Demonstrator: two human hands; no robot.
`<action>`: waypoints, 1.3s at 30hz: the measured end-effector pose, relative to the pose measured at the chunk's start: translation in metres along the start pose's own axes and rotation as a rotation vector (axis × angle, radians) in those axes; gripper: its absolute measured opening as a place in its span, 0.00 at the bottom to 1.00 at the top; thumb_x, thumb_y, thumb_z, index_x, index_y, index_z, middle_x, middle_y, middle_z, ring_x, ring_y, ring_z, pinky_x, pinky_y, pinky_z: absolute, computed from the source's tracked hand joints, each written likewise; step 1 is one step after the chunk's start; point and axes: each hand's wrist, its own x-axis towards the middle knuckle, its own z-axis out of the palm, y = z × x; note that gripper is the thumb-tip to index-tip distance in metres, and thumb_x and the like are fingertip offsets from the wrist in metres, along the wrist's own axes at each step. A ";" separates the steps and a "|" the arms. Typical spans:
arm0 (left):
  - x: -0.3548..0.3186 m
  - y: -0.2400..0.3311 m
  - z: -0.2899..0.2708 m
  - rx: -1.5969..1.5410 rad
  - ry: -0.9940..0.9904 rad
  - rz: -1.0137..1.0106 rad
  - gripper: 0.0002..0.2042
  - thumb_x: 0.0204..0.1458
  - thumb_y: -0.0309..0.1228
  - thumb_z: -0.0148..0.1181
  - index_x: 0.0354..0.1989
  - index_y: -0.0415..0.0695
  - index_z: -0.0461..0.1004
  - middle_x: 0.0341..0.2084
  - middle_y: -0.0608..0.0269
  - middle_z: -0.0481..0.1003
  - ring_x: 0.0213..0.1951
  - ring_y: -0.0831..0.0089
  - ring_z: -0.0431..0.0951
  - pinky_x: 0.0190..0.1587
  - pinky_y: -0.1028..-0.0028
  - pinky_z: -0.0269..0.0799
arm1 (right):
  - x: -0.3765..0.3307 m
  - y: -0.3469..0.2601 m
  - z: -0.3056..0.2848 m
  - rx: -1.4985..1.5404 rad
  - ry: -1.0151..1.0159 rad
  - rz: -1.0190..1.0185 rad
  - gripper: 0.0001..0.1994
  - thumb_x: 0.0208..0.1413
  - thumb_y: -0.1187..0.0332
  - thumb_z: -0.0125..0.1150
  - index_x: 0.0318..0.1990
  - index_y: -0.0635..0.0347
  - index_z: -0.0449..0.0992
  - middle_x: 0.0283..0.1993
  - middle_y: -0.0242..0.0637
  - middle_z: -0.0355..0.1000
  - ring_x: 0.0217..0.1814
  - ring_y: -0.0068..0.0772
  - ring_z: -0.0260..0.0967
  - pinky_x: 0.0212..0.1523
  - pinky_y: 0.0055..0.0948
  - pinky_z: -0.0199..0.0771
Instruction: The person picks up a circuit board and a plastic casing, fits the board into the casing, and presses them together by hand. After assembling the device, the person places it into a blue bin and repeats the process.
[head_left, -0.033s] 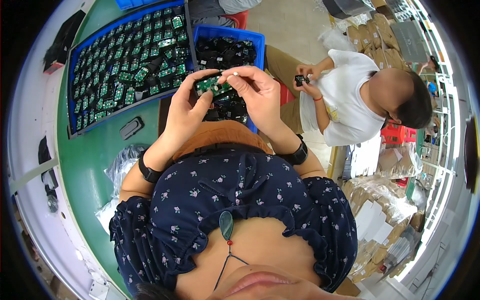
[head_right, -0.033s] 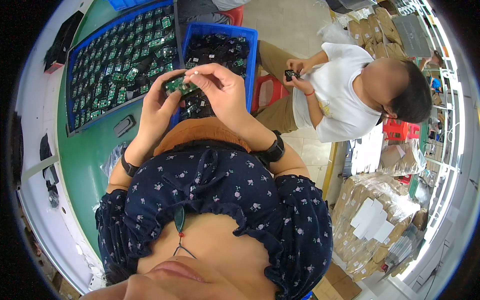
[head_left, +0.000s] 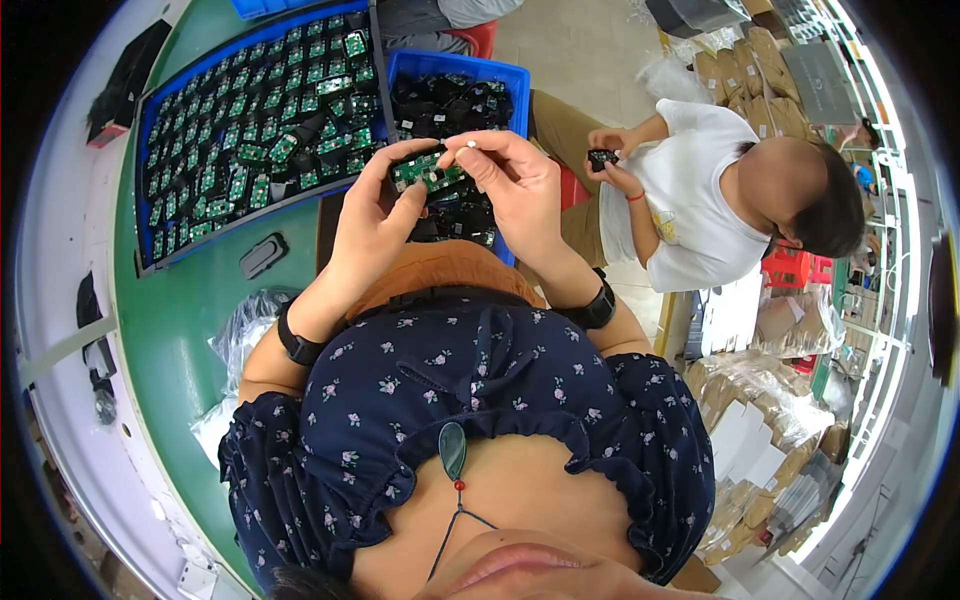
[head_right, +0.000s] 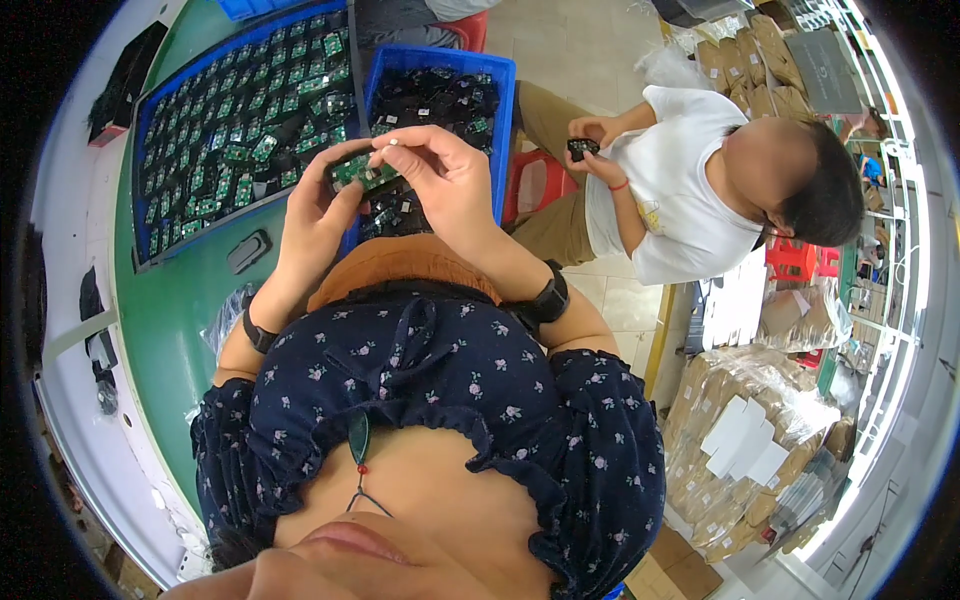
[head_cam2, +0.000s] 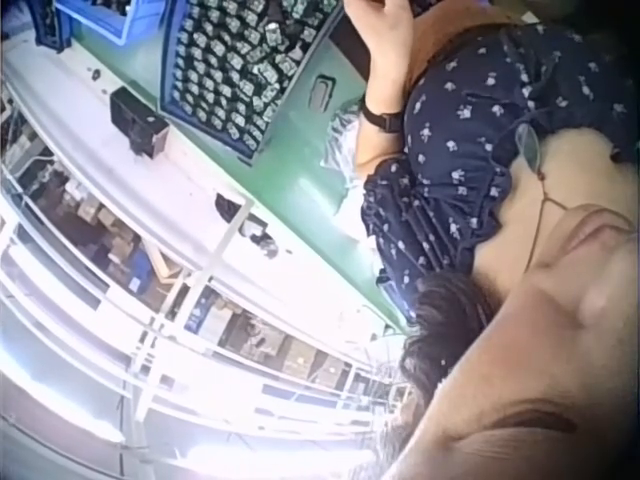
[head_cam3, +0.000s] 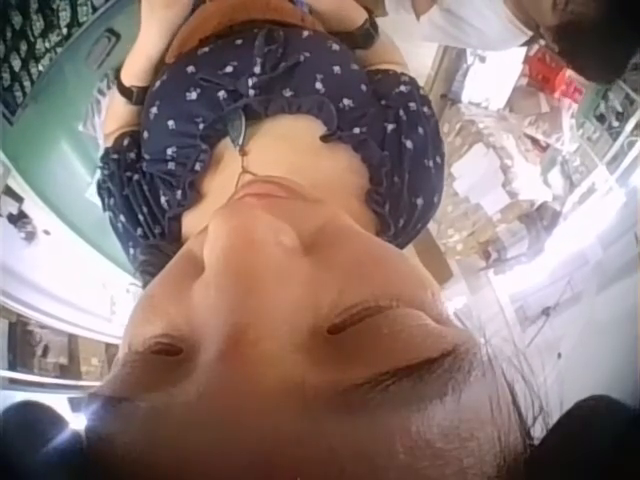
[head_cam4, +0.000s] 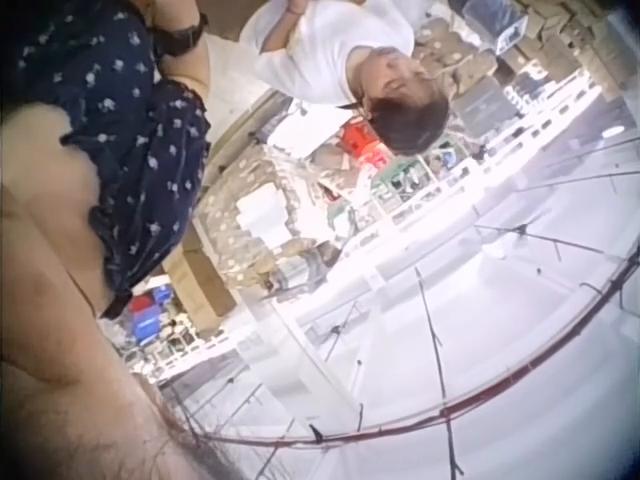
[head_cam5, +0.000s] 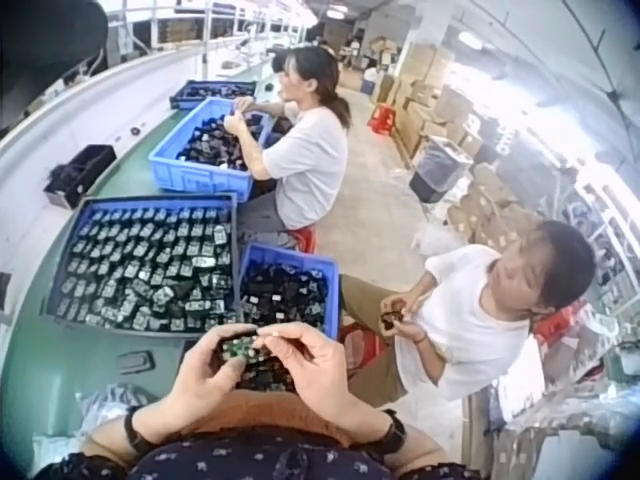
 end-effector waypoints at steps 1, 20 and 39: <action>-0.001 -0.001 0.000 0.007 0.000 0.017 0.17 0.52 0.19 0.48 0.52 0.41 0.65 0.33 0.69 0.69 0.31 0.88 0.66 0.32 0.86 0.64 | 0.001 -0.001 0.000 0.086 0.022 0.097 0.05 0.54 0.75 0.56 0.37 0.66 0.73 0.34 0.36 0.72 0.37 0.24 0.69 0.41 0.21 0.69; -0.004 -0.003 0.004 0.151 0.070 0.188 0.17 0.49 0.18 0.50 0.50 0.41 0.67 0.35 0.65 0.68 0.32 0.84 0.67 0.33 0.84 0.65 | -0.008 0.000 -0.002 0.072 0.004 0.148 0.05 0.55 0.75 0.54 0.39 0.65 0.71 0.35 0.33 0.70 0.39 0.18 0.66 0.41 0.17 0.66; -0.005 0.011 -0.001 0.595 0.185 0.376 0.20 0.43 0.19 0.55 0.48 0.44 0.70 0.32 0.62 0.68 0.22 0.78 0.66 0.24 0.80 0.64 | 0.004 -0.012 0.000 -0.641 -0.252 -0.224 0.03 0.47 0.77 0.57 0.26 0.63 0.69 0.23 0.33 0.59 0.24 0.25 0.58 0.22 0.21 0.58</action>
